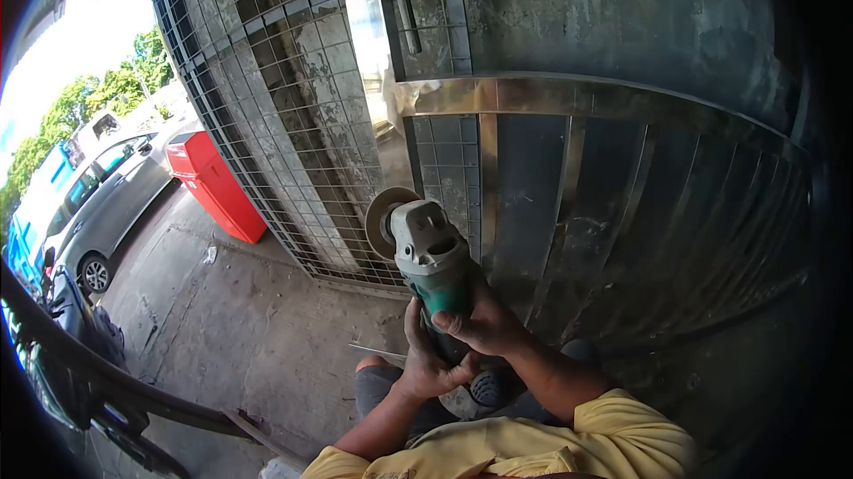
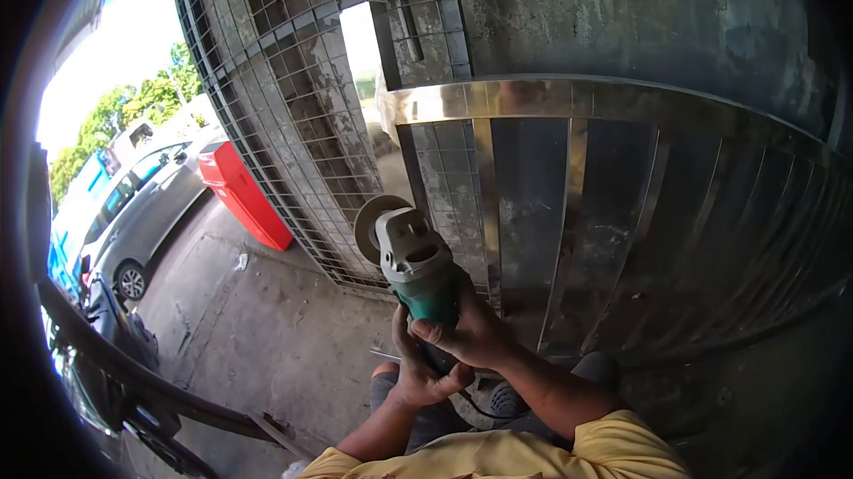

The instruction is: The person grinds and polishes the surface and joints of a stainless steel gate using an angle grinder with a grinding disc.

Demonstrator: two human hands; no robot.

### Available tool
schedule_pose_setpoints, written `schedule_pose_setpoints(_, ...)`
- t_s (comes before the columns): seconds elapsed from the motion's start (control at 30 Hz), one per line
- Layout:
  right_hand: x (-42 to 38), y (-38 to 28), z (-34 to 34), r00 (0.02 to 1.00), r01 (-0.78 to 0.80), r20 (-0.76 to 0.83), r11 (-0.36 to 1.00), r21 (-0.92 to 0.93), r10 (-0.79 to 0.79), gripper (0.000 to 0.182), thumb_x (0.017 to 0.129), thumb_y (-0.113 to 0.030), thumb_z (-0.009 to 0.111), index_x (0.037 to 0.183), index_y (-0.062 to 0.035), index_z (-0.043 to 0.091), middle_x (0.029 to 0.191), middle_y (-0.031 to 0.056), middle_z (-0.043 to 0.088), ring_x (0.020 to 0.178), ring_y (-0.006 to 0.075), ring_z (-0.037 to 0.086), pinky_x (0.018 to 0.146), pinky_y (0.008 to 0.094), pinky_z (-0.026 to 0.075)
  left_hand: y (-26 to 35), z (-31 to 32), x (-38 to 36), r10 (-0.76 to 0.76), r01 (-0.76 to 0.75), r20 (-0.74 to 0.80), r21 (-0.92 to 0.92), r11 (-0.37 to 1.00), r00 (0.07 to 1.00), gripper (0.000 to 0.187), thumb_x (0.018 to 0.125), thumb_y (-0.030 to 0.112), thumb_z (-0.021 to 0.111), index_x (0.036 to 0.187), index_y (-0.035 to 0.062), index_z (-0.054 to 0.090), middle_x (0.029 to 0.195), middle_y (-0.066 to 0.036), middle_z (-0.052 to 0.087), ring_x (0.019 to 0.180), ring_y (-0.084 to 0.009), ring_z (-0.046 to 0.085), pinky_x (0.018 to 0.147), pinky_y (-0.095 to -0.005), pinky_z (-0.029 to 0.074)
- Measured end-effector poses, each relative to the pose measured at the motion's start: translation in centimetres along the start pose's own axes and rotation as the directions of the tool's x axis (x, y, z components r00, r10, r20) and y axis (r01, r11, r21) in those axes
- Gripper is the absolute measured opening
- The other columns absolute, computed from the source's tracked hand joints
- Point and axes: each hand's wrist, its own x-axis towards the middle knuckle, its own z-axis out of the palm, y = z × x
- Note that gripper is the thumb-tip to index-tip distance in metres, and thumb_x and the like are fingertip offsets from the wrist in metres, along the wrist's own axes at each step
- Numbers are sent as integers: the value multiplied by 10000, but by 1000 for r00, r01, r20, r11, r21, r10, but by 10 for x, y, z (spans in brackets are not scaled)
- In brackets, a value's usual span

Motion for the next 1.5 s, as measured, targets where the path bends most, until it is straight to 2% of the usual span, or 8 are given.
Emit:
schedule_pose_setpoints(0.07, -1, -2, -6, 960, -269, 132, 943, 195, 247, 727, 929, -369, 732, 1444, 13, 389, 1300, 92, 564, 1198, 177, 534, 1030, 346, 440, 7, 2, 4, -58, 58, -2, 31, 998, 998, 1226, 797, 210, 802, 1541, 54, -159, 1487, -245, 299, 1374, -334, 383, 1118, -462, 350)
schedule_pose_setpoints(0.23, 9, 5, -5, 969, -248, 61, 935, 254, 240, 688, 931, -370, 729, 1420, 1, 417, 1266, 78, 581, 1150, 151, 552, 995, 333, 462, 23, 1, 19, -247, 266, -114, 204, 942, 962, 1164, 793, 184, 775, 1545, 23, -99, 1417, -285, 402, 1285, -370, 516, 1049, -454, 448)
schedule_pose_setpoints(0.33, 16, 6, -5, 983, -179, -8, 970, 166, 183, 635, 934, -347, 729, 1381, 0, 443, 1213, 80, 608, 1083, 151, 592, 941, 328, 496, 32, -1, 33, -335, 350, -138, 114, 930, 932, 1164, 773, 206, 784, 1560, -10, -45, 1400, -291, 442, 1244, -385, 563, 1021, -443, 475)
schedule_pose_setpoints(0.53, 30, -9, -4, 992, -127, 2, 991, 48, 127, 703, 900, -333, 764, 1398, 22, 417, 1251, 149, 602, 1163, 222, 591, 993, 368, 480, 26, -18, 53, -81, 105, -91, 301, 948, 993, 1225, 747, 280, 808, 1558, -33, -54, 1396, -315, 480, 1265, -401, 567, 1022, -442, 480)
schedule_pose_setpoints(0.87, 70, -22, 0, 999, -29, 32, 987, -161, 35, 756, 903, -382, 747, 1408, 39, 375, 1296, 205, 566, 1186, 277, 591, 1004, 391, 473, 17, -38, 89, -116, 97, -72, -225, 969, 991, 1341, 746, 229, 826, 1554, 48, -228, 1530, -243, 352, 1383, -307, 439, 1122, -397, 372)
schedule_pose_setpoints(0.97, 84, -22, 2, 999, 31, 46, 981, -193, -23, 695, 922, -282, 732, 1425, 38, 376, 1318, 159, 558, 1211, 219, 553, 1030, 368, 450, 14, -46, 100, -65, 47, -97, -180, 983, 993, 1366, 733, 233, 842, 1560, 77, -234, 1562, -235, 291, 1417, -313, 388, 1131, -405, 360)
schedule_pose_setpoints(1.07, 96, -17, 12, 997, 64, -40, 994, -89, -68, 725, 934, -409, 700, 1405, 33, 369, 1287, 239, 570, 1187, 336, 604, 981, 413, 484, 15, -54, 108, -63, 48, -108, -143, 989, 992, 1389, 715, 263, 867, 1570, 89, -214, 1547, -226, 327, 1400, -317, 413, 1123, -408, 370)
schedule_pose_setpoints(1.5, 108, -17, 6, 997, 44, -61, 991, -123, -52, 650, 985, -395, 621, 1384, 51, 368, 1285, 220, 561, 1186, 309, 585, 988, 401, 470, 22, -61, 124, -138, 126, -82, -143, 982, 987, 1403, 729, 327, 892, 1576, 97, -202, 1571, -208, 299, 1412, -305, 392, 1131, -405, 362)
